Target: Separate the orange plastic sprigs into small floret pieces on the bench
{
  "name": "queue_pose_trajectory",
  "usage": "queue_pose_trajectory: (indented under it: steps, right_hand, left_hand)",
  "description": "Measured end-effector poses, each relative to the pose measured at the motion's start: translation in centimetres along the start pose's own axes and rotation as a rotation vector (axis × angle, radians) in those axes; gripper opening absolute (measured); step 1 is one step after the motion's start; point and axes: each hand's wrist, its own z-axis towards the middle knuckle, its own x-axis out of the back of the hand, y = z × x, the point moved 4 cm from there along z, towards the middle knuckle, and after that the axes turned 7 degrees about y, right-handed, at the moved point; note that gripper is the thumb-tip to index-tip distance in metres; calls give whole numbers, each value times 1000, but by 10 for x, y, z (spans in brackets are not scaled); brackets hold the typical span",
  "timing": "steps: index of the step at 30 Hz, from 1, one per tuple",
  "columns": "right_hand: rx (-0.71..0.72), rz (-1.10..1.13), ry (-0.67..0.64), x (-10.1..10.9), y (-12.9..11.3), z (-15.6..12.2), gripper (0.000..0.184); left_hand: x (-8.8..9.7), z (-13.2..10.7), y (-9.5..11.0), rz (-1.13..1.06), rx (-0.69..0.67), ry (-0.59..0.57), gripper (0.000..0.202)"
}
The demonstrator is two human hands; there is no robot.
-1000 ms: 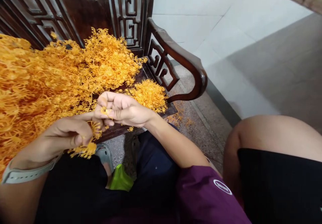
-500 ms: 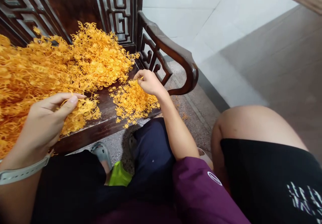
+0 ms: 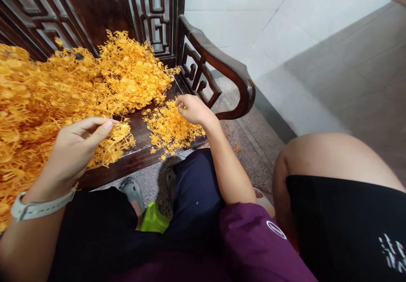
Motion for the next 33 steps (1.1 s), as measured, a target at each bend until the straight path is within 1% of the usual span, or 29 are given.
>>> queue_pose_trajectory:
  steps: [4,7,9,12,15,18,21,23,26,30,33]
  right_hand:
    - [-5,13,-8,0,-2,-3,28]
    - [61,103,32,-2,-14,-5,21]
    - [130,257,60,-5,-30,-8,17]
    - [197,566,41,-9,-64,-15,29]
    - [212,794,-29,-16,-99,-23,32]
    - [192,909,-62,-22,-121,-29,32]
    - [181,975,-52,-26,-126,-29,31]
    - [172,1031,-73,-28,-126,-28,31]
    - [122,1163,-172,-35,-128,-28,30]
    - [46,1402,-317,-44,-141,-34,29]
    - [-29,1485,-355,-47,-148,-37,28]
  left_hand:
    - [1,1,-2,-40,-11,15,19]
    - [1,1,-1,-58,-40,8,19]
    - [0,1,-1,-62,-56,-14,20]
    - [-3,-1,-3,-100,-65,-46,19]
    - [-5,-2,-5,-158,-57,-64,18]
    - [-6,-3,-6,-167,-67,-77,17]
    - [-6,-4,-4,-189,-69,-90,17]
    - [-7,-6,-3,-242,-51,-115,17]
    - [-10,-7,-1,-304,-41,-164,17]
    - [-9,-8,1,-297,-101,-156,14]
    - [-8,-9,3,-368,-76,-173,17]
